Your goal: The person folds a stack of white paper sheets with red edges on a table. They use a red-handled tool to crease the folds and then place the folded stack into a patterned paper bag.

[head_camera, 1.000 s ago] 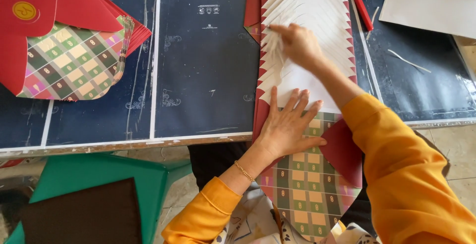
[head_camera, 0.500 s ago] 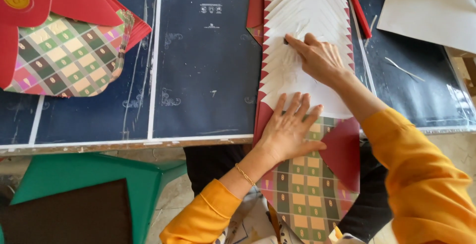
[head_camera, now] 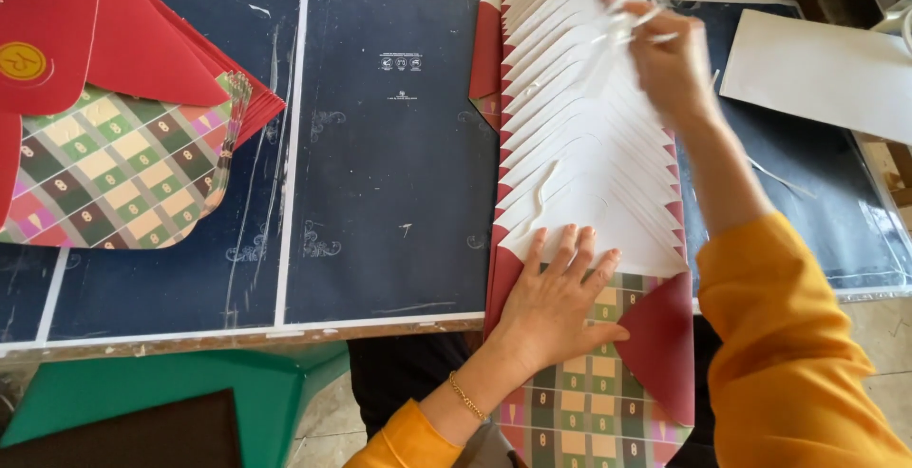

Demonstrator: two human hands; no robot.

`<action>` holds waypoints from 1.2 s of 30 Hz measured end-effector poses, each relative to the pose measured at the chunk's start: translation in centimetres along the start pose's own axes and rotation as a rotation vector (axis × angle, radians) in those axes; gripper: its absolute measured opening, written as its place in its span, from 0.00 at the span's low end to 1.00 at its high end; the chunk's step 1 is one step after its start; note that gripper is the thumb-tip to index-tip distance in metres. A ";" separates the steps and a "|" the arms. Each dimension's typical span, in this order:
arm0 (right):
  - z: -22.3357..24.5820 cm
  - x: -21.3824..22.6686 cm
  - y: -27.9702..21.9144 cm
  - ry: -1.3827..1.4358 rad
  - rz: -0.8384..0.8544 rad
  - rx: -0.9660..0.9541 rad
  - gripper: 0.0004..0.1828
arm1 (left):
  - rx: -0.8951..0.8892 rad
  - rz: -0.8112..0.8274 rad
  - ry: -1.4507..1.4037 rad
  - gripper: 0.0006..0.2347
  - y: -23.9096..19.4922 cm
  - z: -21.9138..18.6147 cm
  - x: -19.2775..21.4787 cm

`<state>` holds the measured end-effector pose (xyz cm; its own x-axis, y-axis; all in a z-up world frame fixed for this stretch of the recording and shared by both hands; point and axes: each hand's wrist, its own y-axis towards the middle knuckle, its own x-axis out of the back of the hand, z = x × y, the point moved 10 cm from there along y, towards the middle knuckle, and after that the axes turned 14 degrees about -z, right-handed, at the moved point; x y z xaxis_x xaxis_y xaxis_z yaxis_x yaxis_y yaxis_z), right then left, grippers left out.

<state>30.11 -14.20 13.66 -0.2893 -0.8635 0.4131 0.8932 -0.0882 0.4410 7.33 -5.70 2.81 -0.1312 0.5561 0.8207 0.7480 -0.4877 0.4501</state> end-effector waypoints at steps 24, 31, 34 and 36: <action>-2.5 -4.5 -6.0 -0.761 0.280 0.495 0.24 | -0.041 -0.055 0.114 0.40 0.2 0.0 1.0; -6.3 -9.0 -4.4 -0.891 0.285 0.506 0.25 | -0.033 -0.059 0.087 0.38 0.2 0.0 1.0; -5.4 -10.0 -2.8 -0.840 0.188 0.611 0.21 | -0.025 -0.021 0.037 0.38 0.1 -0.1 0.4; -5.9 -10.9 -1.7 -0.815 0.198 0.622 0.20 | -0.011 -0.036 0.038 0.38 0.1 0.0 0.4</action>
<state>33.80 -7.63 3.73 -0.5077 -0.2175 0.8336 0.6823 0.4893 0.5432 7.31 -5.54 3.21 -0.1825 0.5475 0.8167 0.7352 -0.4756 0.4831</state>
